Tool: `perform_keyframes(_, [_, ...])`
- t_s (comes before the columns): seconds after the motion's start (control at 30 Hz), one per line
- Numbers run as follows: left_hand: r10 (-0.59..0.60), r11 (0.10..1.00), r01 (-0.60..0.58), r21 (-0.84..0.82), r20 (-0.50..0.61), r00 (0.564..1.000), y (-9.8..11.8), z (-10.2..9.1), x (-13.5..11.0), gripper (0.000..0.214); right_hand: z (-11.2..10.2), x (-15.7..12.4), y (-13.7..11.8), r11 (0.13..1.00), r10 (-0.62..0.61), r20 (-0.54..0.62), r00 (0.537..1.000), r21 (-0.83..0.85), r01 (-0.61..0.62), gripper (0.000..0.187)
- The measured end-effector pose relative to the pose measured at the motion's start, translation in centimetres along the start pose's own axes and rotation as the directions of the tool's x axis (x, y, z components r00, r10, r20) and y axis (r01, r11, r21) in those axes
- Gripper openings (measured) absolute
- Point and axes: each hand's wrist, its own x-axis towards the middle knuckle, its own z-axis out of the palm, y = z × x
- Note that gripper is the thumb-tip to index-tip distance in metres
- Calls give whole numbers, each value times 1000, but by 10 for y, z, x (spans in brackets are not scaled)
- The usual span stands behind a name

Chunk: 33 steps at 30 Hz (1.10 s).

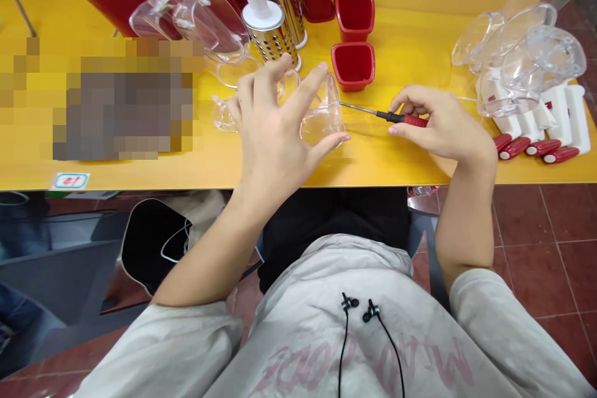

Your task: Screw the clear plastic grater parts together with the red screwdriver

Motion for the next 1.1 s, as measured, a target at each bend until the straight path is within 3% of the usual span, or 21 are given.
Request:
perform_keyframes(0.27, [-3,1000,3,10,-1,1000,1,0,0,105,-1,1,0,999,24,-17,1000,22,-23,28])
perform_keyframes(0.5, [-1,1000,1,-14,-5,1000,5,-3,-1,98,-2,-1,-7,999,46,-51,998,22,-45,14])
perform_keyframes(0.7, [-39,999,39,1,42,998,9,-5,1,95,-5,0,-5,999,47,-31,998,12,-47,17])
perform_keyframes(1.1, [19,1000,-18,17,-14,1000,3,-2,0,97,-11,-4,-3,998,53,-36,998,35,-52,21])
